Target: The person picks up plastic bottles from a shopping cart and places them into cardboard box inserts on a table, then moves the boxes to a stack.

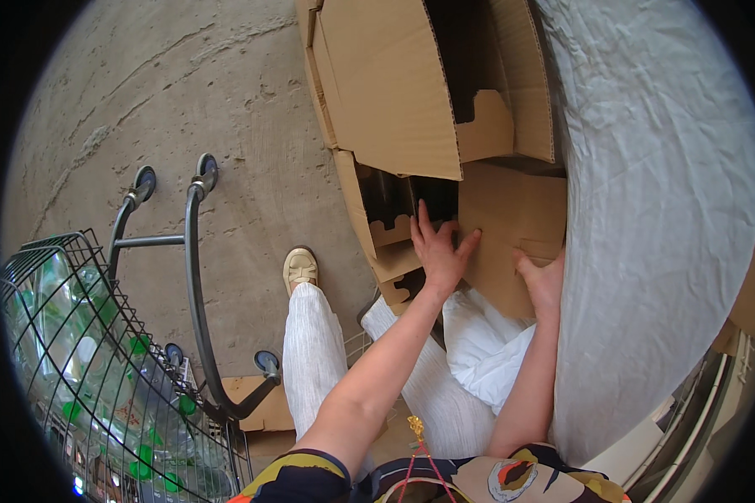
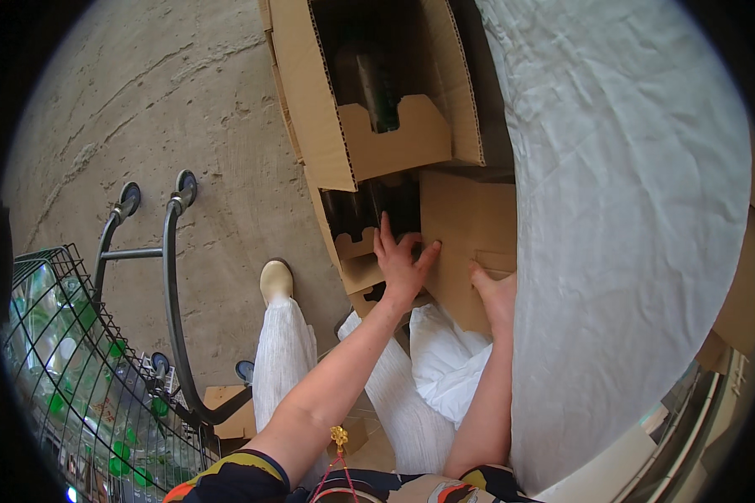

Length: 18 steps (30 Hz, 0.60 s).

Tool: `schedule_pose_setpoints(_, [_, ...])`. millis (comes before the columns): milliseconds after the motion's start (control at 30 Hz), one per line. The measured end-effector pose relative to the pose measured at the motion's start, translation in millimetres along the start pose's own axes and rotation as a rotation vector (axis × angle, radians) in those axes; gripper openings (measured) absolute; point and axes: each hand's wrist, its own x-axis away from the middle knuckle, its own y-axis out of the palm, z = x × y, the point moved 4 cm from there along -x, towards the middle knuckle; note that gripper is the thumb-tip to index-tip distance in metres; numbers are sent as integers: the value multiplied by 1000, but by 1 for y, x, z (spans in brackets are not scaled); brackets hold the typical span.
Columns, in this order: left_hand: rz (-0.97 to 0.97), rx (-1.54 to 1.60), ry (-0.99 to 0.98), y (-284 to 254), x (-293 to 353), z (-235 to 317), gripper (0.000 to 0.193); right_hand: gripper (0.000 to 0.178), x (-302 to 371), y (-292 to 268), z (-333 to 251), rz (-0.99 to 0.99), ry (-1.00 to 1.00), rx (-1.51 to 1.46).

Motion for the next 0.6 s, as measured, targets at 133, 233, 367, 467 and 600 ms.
schedule_pose_setpoints(133, [20,125,-5,0,-5,-10,41,63,-4,10,0,35,-83,39])
schedule_pose_setpoints(233, [6,148,-13,4,-7,-8,41,64,-2,8,-6,5,51,55])
schedule_pose_setpoints(367, [-6,17,16,14,-8,-3,38,65,-6,0,-6,10,61,116])
schedule_pose_setpoints(467, [20,3,33,14,-14,-3,36,63,-13,2,-1,65,-52,89])
schedule_pose_setpoints(600, [19,13,-9,3,-15,-5,36,63,-12,17,9,57,-100,-31])
